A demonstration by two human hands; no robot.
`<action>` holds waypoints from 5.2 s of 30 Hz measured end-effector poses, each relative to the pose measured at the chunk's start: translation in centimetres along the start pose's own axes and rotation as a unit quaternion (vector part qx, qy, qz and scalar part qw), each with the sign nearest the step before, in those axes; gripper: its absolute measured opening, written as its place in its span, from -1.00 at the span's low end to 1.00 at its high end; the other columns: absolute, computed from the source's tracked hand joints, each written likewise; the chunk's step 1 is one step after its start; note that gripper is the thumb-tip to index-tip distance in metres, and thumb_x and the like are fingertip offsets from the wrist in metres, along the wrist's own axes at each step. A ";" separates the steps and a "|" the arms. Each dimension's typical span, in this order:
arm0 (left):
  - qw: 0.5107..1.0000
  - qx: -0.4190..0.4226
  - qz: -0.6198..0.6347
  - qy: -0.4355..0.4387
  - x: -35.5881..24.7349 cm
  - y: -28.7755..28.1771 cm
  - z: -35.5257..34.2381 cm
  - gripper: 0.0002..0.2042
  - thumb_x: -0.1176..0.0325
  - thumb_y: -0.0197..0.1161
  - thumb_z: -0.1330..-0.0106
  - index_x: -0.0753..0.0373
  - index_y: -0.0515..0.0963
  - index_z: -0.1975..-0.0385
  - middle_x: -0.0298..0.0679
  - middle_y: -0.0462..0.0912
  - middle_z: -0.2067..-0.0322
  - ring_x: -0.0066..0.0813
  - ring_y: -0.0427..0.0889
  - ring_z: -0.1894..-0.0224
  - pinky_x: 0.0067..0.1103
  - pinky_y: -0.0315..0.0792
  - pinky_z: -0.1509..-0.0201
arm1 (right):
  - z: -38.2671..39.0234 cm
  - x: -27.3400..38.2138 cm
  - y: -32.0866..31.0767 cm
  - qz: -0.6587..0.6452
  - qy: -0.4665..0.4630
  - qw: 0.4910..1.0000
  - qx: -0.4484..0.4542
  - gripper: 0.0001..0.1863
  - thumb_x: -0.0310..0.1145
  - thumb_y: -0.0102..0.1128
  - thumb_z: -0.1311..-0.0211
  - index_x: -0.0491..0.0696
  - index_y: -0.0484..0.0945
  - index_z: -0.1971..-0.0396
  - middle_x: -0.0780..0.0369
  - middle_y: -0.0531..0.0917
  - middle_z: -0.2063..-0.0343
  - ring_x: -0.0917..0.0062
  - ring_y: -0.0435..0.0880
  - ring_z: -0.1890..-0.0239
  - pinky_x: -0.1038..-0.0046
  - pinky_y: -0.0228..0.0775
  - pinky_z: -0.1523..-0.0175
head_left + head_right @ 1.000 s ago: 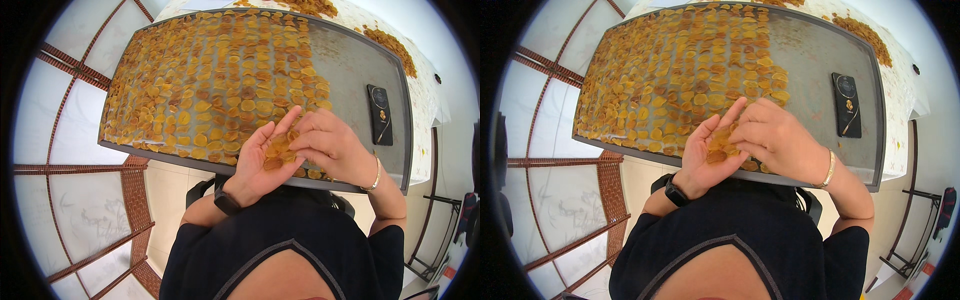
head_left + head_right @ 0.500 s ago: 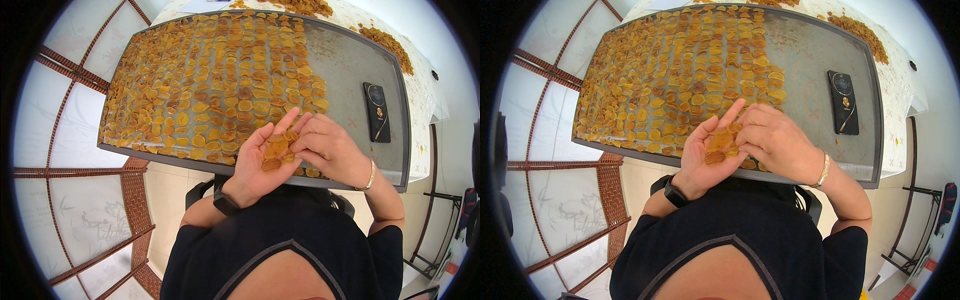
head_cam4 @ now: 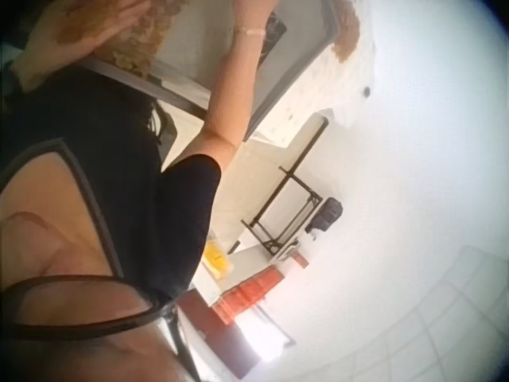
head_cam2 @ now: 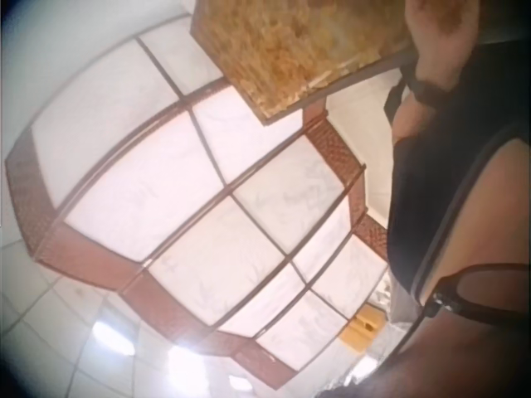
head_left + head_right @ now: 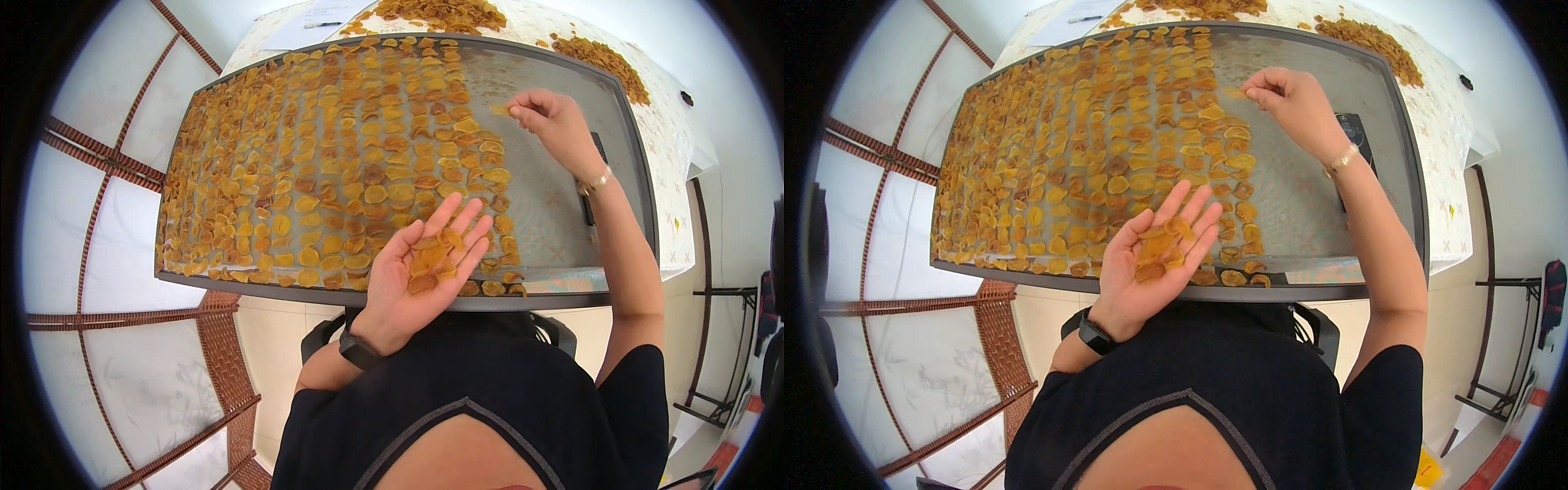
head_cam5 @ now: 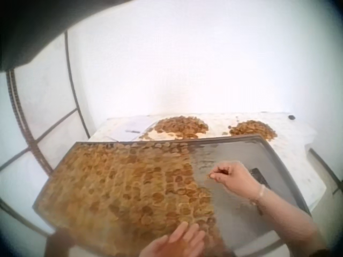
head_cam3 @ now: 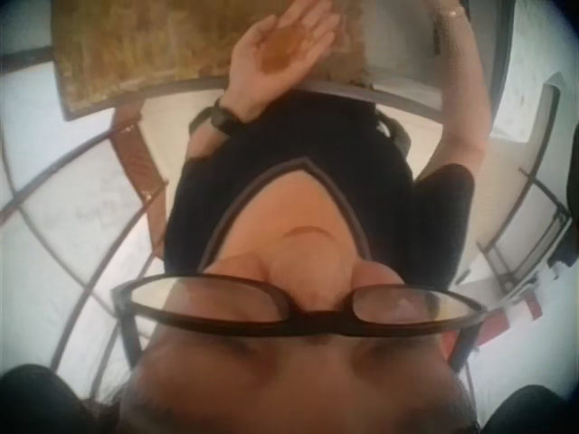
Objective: The person arranges dried apricot slices on a metal tray by hand, picking up individual pieces and placing them in neat rows. The tray gradually fills as the person continues to organize the slices.
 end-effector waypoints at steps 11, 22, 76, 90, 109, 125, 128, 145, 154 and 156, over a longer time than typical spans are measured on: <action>1.000 0.001 0.000 -0.001 -0.4 -0.1 0.2 -0.48 0.35 -0.09 -0.44 0.28 0.17 -0.41 -0.08 0.10 -0.45 -0.14 0.05 -0.50 -0.29 -0.06 -0.57 | -2.8 -6.3 2.7 0.094 0.025 0.995 0.030 -0.89 -0.43 0.27 -0.24 -0.16 0.64 0.33 0.33 0.64 0.49 0.69 0.51 0.41 0.53 0.42 0.23; 1.000 0.006 -0.009 -0.008 -0.4 -0.1 0.0 -0.48 0.34 -0.08 -0.45 0.28 0.16 -0.41 -0.07 0.09 -0.46 -0.13 0.04 -0.50 -0.29 -0.06 -0.57 | -2.3 -6.0 3.3 0.114 0.034 0.993 0.009 -0.88 -0.40 0.30 -0.16 -0.14 0.67 0.38 0.15 0.69 0.50 0.45 0.64 0.42 0.40 0.47 0.22; 0.994 -0.088 -0.067 0.020 -0.1 -1.3 0.6 -0.61 0.21 -0.11 -0.52 0.28 0.39 -0.20 -0.07 0.48 -0.20 -0.22 0.45 -0.23 -0.32 0.30 -0.32 | 9.7 9.5 7.0 -0.184 0.007 0.973 0.137 -0.90 -0.43 0.32 -0.20 -0.13 0.60 0.41 0.33 0.61 0.49 0.65 0.57 0.42 0.55 0.42 0.35; 0.996 -0.031 -0.062 -0.058 -0.5 -1.1 0.8 -0.69 0.36 -0.02 -0.53 0.25 0.39 -0.20 -0.31 0.43 0.25 -0.57 0.28 0.47 -0.67 0.20 0.47 | -4.3 -4.0 1.1 -0.003 0.112 0.990 0.080 -0.83 -0.33 0.30 -0.28 -0.13 0.63 0.38 0.39 0.60 0.54 0.77 0.48 0.53 0.65 0.37 0.42; 0.996 -0.023 -0.052 -0.063 -1.0 -1.7 0.7 -0.72 0.32 0.01 -0.52 0.24 0.42 -0.14 -0.29 0.46 0.25 -0.53 0.31 0.41 -0.64 0.23 0.42 | -6.3 -6.4 2.6 0.114 0.088 0.986 0.083 -0.80 -0.31 0.35 -0.15 -0.16 0.68 0.49 0.26 0.60 0.67 0.60 0.51 0.69 0.47 0.38 0.53; 0.996 -0.014 -0.066 -0.056 -0.7 -1.5 0.9 -0.68 0.32 0.00 -0.52 0.23 0.41 -0.19 -0.26 0.49 0.18 -0.50 0.33 0.35 -0.62 0.27 0.36 | -5.8 -5.5 2.7 0.140 0.077 0.983 0.094 -0.81 -0.32 0.30 -0.24 -0.16 0.66 0.35 0.32 0.61 0.56 0.70 0.49 0.54 0.56 0.42 0.40; 0.996 -0.008 -0.074 -0.050 -0.7 -1.6 0.8 -0.62 0.30 -0.05 -0.52 0.24 0.36 -0.27 -0.20 0.50 0.02 -0.41 0.41 0.19 -0.57 0.36 0.17 | -4.8 -5.1 2.3 0.128 0.043 0.989 0.055 -0.77 -0.32 0.30 -0.22 -0.16 0.67 0.23 0.25 0.69 0.44 0.59 0.60 0.43 0.49 0.47 0.26; 0.997 0.022 -0.016 -0.068 -0.2 -1.5 0.7 -0.51 0.04 -0.23 -0.55 0.27 0.41 -0.19 -0.12 0.51 -0.16 -0.21 0.41 -0.26 -0.26 0.16 -0.44 | 9.6 10.9 5.8 0.045 -0.275 0.934 0.224 -0.75 -0.49 0.35 0.01 -0.02 0.67 0.25 0.21 0.53 0.32 0.27 0.47 0.17 0.34 0.39 0.00; 0.998 -0.006 -0.019 -0.053 0.0 -1.4 0.9 -0.55 0.05 -0.19 -0.54 0.25 0.44 -0.15 -0.13 0.55 -0.10 -0.22 0.45 -0.22 -0.28 0.23 -0.38 | 10.2 10.9 6.4 0.058 -0.264 0.942 0.196 -0.78 -0.49 0.36 0.04 -0.05 0.64 0.31 0.22 0.53 0.34 0.28 0.46 0.19 0.36 0.37 0.03; 0.998 0.012 -0.018 -0.062 -0.1 -1.5 1.0 -0.55 0.06 -0.19 -0.54 0.25 0.43 -0.16 -0.12 0.54 -0.11 -0.21 0.45 -0.22 -0.27 0.24 -0.37 | 10.4 10.9 6.3 0.046 -0.258 0.946 0.189 -0.78 -0.50 0.36 0.04 -0.05 0.64 0.32 0.23 0.53 0.34 0.29 0.46 0.19 0.37 0.37 0.03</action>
Point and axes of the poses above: each hand's wrist, its own z-axis away from the middle knuckle, its own y-axis out of the palm, x = y × z, the point moved 3 cm from there along -z, towards the middle knuckle
